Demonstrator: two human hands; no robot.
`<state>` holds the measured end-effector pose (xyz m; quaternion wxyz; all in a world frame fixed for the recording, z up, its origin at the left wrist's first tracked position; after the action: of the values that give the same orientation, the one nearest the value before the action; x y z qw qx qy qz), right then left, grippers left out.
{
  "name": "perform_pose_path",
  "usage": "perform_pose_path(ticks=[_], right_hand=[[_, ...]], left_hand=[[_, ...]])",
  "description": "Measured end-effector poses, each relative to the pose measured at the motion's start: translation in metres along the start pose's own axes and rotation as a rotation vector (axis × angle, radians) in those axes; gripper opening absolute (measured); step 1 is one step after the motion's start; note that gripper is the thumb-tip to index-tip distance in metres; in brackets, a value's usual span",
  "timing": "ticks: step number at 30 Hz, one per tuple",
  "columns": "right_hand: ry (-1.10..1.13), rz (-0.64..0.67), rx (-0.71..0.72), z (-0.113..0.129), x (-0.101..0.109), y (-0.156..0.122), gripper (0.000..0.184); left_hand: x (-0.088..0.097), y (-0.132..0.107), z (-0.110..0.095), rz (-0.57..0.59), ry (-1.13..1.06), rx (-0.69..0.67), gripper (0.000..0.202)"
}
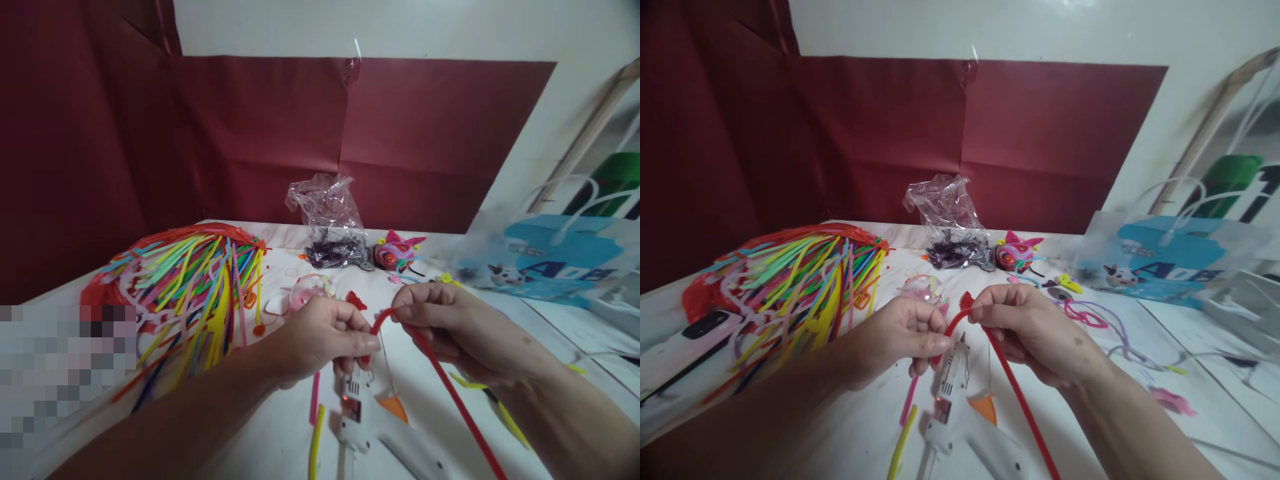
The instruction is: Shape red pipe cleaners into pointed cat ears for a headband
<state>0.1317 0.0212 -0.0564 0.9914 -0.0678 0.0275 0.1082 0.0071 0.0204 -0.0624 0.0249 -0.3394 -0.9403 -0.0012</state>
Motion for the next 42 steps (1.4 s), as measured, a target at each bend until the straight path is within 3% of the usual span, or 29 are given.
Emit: perform_pose_path(ticks=[27,42], right_hand=[[0.108,-0.07,0.039,-0.002,-0.004,0.002,0.023],[0.201,-0.059,0.117,-0.006,-0.008,0.006,0.017]], left_hand=[[-0.007,0.007,0.015,-0.021,-0.149,-0.036,0.019],[-0.01,0.007,0.019,-0.069,-0.196,-0.02,0.019]])
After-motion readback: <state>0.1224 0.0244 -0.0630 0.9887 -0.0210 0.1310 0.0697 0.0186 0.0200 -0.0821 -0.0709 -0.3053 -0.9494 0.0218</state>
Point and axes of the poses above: each hand's wrist, its own y-axis towards the middle knuckle, its own x-axis out of the back of the hand, z = x × y, the point moved 7 cm from there along y, towards the middle knuckle, and after that the axes turned 2 degrees about -x, right-handed, at the moved point
